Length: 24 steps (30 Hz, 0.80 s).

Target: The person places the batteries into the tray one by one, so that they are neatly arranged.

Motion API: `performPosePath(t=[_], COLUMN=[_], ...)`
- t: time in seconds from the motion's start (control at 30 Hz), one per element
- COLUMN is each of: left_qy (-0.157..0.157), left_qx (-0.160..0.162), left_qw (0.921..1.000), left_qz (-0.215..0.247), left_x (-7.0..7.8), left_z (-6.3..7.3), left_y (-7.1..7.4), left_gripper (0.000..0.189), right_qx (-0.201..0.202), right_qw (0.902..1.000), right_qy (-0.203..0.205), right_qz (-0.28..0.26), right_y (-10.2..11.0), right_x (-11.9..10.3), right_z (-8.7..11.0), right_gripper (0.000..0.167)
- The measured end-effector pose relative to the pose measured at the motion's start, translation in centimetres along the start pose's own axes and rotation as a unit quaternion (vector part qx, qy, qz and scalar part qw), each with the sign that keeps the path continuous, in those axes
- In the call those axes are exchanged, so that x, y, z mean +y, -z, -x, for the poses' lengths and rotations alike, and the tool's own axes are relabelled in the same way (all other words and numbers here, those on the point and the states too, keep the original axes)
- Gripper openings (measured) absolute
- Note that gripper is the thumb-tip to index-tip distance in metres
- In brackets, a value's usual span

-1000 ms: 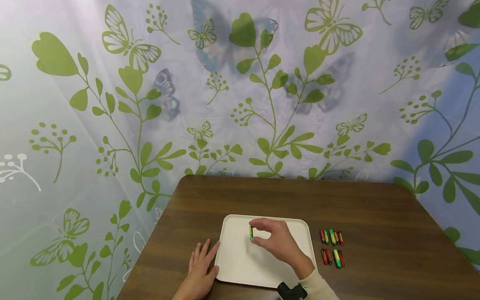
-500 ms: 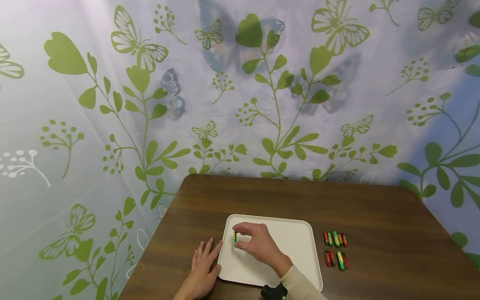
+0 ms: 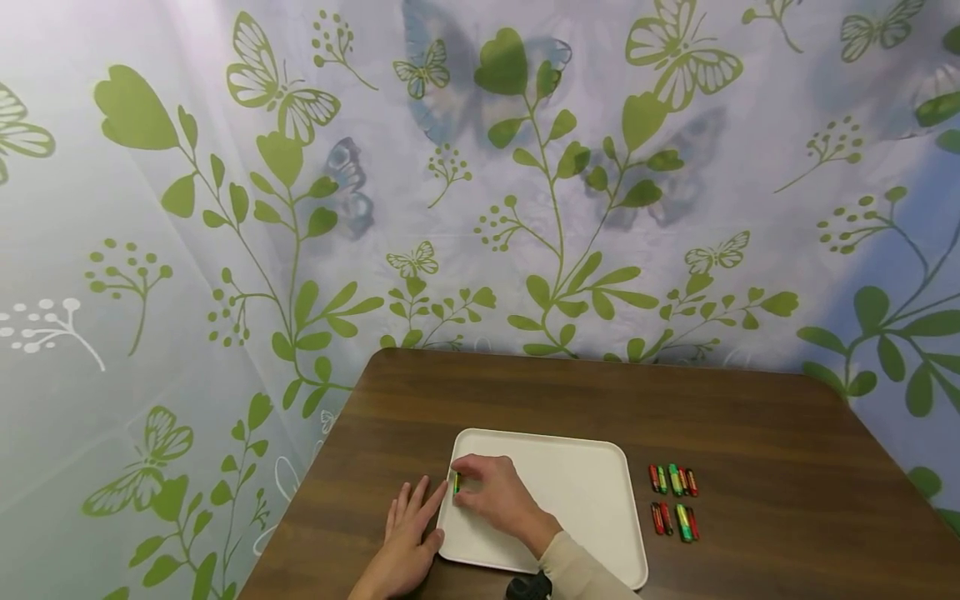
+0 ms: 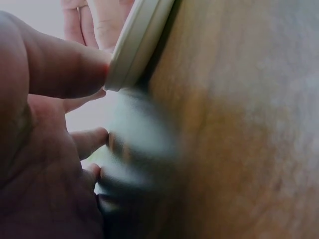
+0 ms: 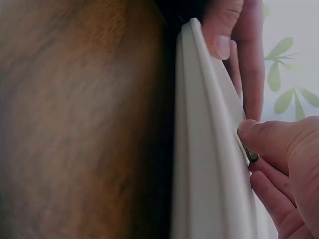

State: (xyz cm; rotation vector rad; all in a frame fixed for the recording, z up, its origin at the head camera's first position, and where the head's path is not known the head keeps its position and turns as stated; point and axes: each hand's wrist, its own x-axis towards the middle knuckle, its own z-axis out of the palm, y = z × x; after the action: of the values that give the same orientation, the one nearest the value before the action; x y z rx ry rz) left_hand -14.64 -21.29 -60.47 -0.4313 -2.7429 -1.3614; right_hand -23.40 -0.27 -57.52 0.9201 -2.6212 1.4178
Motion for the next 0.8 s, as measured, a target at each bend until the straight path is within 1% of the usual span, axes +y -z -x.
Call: performPosePath(t=[0.07,0.17,0.23,0.3,0.43,0.5,0.6,0.7,0.8], left_qy=[0.001,-0.002,0.001,0.018,0.066,0.077,0.075,0.056,0.031], left_qx=[0.003,0.002,-0.005,-0.023,-0.053,-0.062,-0.059,-0.042,-0.02], left_qw=[1.0,0.9999,0.9996,0.999,0.9962,0.995,0.9953,0.9972,0.9984], left_qz=[-0.004,0.013,0.028,0.035,0.019,0.013,0.015,0.028,0.043], left_x=[-0.1,0.1,0.7,1.7,3.5,3.8,3.8,3.3,2.5], left_z=[0.0,0.1,0.1,0.1,0.0,0.0,0.0,0.1,0.2], left_y=[-0.1,0.0,0.2,0.7,1.5,1.7,1.6,1.3,0.8], left_gripper=[0.067,0.067,0.066,0.066,0.066,0.066,0.065,0.065,0.064], right_qx=[0.004,0.005,0.002,-0.003,-0.015,-0.016,-0.013,-0.011,-0.014], right_qw=[0.9994,0.9972,0.9958,0.9947,0.9925,0.9912,0.9897,0.9905,0.9933], right_qy=[0.017,0.035,0.038,0.036,0.027,0.029,0.039,0.038,0.02], right_qz=[0.029,0.065,0.083,0.096,0.118,0.129,0.137,0.132,0.113], right_y=[-0.2,-0.5,-0.5,-0.5,-0.7,-0.7,-0.7,-0.3,0.5], right_x=[0.1,0.1,0.0,-0.3,-0.5,-0.6,-0.5,-0.4,-0.1], right_z=[-0.1,-0.2,-0.2,-0.2,-0.3,-0.4,-0.3,-0.2,-0.1], right_gripper=[0.04,0.041,0.041,0.041,0.042,0.043,0.045,0.046,0.047])
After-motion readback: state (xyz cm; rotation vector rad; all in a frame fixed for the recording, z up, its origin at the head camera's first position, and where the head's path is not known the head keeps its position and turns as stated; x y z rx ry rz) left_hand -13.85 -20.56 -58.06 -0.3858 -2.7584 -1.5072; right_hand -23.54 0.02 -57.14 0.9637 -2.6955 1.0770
